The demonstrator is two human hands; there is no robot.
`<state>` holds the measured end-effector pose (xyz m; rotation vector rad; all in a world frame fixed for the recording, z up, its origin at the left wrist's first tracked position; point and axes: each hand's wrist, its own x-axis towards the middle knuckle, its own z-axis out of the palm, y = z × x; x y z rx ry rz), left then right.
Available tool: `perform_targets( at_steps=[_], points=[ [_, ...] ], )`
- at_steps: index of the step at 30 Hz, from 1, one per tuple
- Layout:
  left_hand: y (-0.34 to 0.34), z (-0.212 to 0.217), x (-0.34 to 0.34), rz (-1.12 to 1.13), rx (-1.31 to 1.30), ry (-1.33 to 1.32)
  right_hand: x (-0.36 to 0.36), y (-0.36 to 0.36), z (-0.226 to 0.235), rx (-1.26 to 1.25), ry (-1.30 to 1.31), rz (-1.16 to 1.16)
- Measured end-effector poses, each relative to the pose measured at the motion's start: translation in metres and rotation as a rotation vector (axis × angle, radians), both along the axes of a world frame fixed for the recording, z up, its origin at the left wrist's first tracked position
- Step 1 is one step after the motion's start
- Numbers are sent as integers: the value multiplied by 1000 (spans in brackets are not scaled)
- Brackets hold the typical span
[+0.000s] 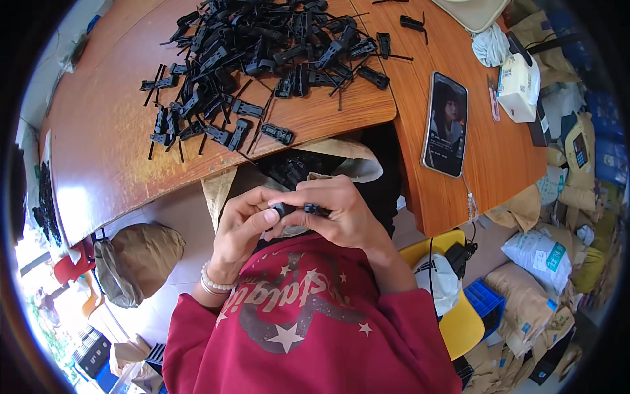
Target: Assembling small black plastic components by snapping them together.
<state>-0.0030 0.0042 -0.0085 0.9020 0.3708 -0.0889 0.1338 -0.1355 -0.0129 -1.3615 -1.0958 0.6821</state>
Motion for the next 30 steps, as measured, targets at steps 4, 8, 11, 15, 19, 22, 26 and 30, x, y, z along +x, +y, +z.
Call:
perform_targets(
  at_steps=[4,8,11,15,19,22,26,30],
  points=[
    [-7,4,1,117,-75,26,-5,1,-1,-6,-57,-44],
    [-6,7,-2,143,-127,45,-7,3,1,47,-49,-33],
    [-5,3,-6,137,-198,40,-9,2,1,32,-79,-3],
    [-4,-1,-12,88,-183,61,-11,1,1,-9,20,49],
    [-6,1,-15,47,559,-29,-14,6,2,-212,-70,-173],
    [2,8,-16,-93,875,-173,-14,7,-6,-240,-69,-252],
    [0,8,-13,-101,1376,-291,-21,6,-6,-280,-19,-248],
    [-7,8,-9,74,1525,-297,-29,6,5,-321,49,-276]
  ],
)
